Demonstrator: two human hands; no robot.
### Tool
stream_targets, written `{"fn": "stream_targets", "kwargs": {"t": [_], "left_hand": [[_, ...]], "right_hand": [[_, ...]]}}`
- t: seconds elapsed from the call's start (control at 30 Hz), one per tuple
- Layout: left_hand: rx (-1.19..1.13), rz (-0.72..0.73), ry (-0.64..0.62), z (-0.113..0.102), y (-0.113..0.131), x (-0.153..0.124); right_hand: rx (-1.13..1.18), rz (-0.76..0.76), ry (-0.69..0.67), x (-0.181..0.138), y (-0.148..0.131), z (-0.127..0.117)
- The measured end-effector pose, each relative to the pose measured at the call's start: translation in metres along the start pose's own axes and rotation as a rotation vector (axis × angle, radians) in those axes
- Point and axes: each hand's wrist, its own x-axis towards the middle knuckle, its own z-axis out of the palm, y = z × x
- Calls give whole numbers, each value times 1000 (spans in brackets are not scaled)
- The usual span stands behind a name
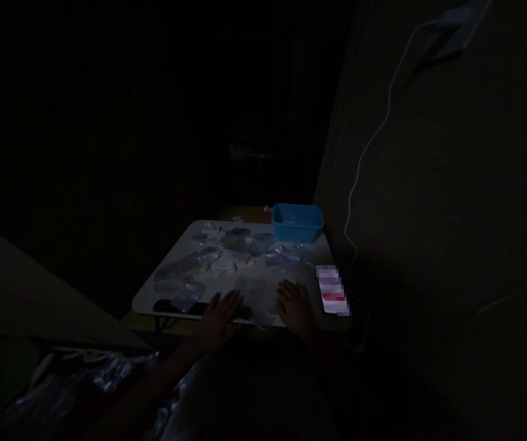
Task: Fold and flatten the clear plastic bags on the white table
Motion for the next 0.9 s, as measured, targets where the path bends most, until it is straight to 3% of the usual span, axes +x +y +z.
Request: {"fn": "stream_targets", "kwargs": {"t": [0.17, 0.37, 0.57, 0.9], "left_hand": [[-72, -39, 90, -11, -7, -2], [-163, 1, 167, -4, -7, -15], [-153, -5, 175, 8, -8, -4], [-115, 15, 167, -5, -3, 8]], "right_hand": [[19, -7, 119, -14, -8, -5], [68, -277, 64, -40, -44, -7], [128, -201, 148, -26, -35, -2], [155, -147, 131, -17, -27, -18]]}}
